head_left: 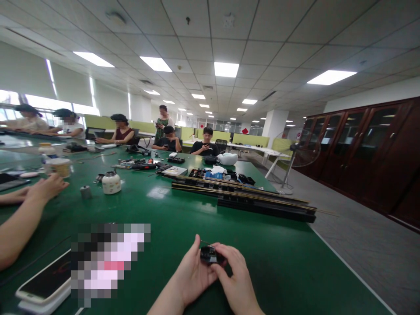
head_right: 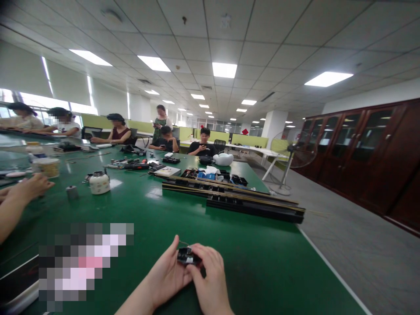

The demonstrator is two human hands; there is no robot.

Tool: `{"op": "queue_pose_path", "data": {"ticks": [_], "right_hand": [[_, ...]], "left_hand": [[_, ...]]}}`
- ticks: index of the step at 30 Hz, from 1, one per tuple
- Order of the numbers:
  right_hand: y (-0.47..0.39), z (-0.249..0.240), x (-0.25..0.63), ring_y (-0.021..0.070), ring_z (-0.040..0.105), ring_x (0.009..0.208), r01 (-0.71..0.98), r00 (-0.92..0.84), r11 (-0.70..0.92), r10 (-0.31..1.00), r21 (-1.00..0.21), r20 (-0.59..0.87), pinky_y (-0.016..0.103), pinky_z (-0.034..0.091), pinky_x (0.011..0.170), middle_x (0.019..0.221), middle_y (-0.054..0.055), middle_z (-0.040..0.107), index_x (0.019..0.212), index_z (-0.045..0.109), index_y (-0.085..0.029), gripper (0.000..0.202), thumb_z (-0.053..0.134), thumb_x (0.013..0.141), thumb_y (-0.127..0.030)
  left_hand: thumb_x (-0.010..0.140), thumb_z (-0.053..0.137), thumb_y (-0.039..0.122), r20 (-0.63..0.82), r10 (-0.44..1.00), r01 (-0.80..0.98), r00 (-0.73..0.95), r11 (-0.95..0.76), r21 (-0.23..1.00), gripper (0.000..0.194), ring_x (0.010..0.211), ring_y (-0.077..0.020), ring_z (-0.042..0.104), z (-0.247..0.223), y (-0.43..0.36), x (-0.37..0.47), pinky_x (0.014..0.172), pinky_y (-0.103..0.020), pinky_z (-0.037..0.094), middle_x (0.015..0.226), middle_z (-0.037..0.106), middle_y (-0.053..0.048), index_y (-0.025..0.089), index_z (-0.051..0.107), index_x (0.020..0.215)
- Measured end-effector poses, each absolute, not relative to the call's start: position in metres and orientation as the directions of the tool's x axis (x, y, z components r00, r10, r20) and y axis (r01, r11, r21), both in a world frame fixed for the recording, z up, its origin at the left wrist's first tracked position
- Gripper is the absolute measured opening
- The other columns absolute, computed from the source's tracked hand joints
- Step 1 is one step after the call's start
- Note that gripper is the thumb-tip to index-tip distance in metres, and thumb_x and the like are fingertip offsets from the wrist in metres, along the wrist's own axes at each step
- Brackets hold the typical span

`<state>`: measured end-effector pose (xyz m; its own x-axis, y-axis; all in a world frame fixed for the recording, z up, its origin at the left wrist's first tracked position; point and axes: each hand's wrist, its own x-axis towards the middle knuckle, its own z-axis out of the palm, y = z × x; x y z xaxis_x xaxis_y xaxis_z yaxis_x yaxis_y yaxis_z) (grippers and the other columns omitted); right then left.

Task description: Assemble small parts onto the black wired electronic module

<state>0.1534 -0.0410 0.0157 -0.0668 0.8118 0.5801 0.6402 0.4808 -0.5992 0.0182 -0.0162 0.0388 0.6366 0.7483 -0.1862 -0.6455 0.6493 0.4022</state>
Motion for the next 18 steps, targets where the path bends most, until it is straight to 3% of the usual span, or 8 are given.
{"op": "queue_pose_path", "data": {"ticks": [4, 10, 18], "right_hand": [[-0.0406, 0.0168, 0.1534, 0.0210, 0.053, 0.105, 0.653, -0.065, 0.457, 0.828, -0.604, 0.556, 0.038, 0.041, 0.093, 0.108, 0.002, 0.062, 0.105, 0.058, -0.029, 0.039, 0.060, 0.069, -0.014], [-0.0428, 0.0175, 0.1498, 0.0218, 0.052, 0.107, 0.637, -0.062, 0.473, 0.819, -0.609, 0.570, 0.040, 0.040, 0.094, 0.112, 0.004, 0.060, 0.104, 0.059, -0.027, 0.034, 0.057, 0.072, -0.015], [-0.0415, 0.0147, 0.1508, 0.0207, 0.051, 0.108, 0.634, -0.087, 0.486, 0.818, -0.602, 0.569, 0.039, 0.040, 0.094, 0.113, 0.004, 0.060, 0.105, 0.058, -0.026, 0.035, 0.058, 0.072, -0.016]], "left_hand": [[0.079, 0.042, 0.050, -0.154, 0.721, -0.650, 0.676, 0.681, 0.336, 0.045, 0.078, -0.0178, 0.062, 0.0409, -0.0195, 0.0197, 0.072, -0.026, 0.043, 0.077, 0.067, -0.009, 0.010, 0.061, 0.085], [0.076, 0.044, 0.053, -0.101, 0.744, -0.689, 0.661, 0.654, 0.313, 0.047, 0.079, -0.0198, 0.063, 0.0433, -0.0207, 0.0199, 0.076, -0.029, 0.043, 0.077, 0.068, -0.009, 0.010, 0.062, 0.085], [0.079, 0.045, 0.046, -0.151, 0.755, -0.691, 0.638, 0.647, 0.322, 0.039, 0.078, -0.0196, 0.063, 0.0420, -0.0191, 0.0221, 0.073, -0.030, 0.044, 0.072, 0.067, -0.008, 0.011, 0.061, 0.080]]}}
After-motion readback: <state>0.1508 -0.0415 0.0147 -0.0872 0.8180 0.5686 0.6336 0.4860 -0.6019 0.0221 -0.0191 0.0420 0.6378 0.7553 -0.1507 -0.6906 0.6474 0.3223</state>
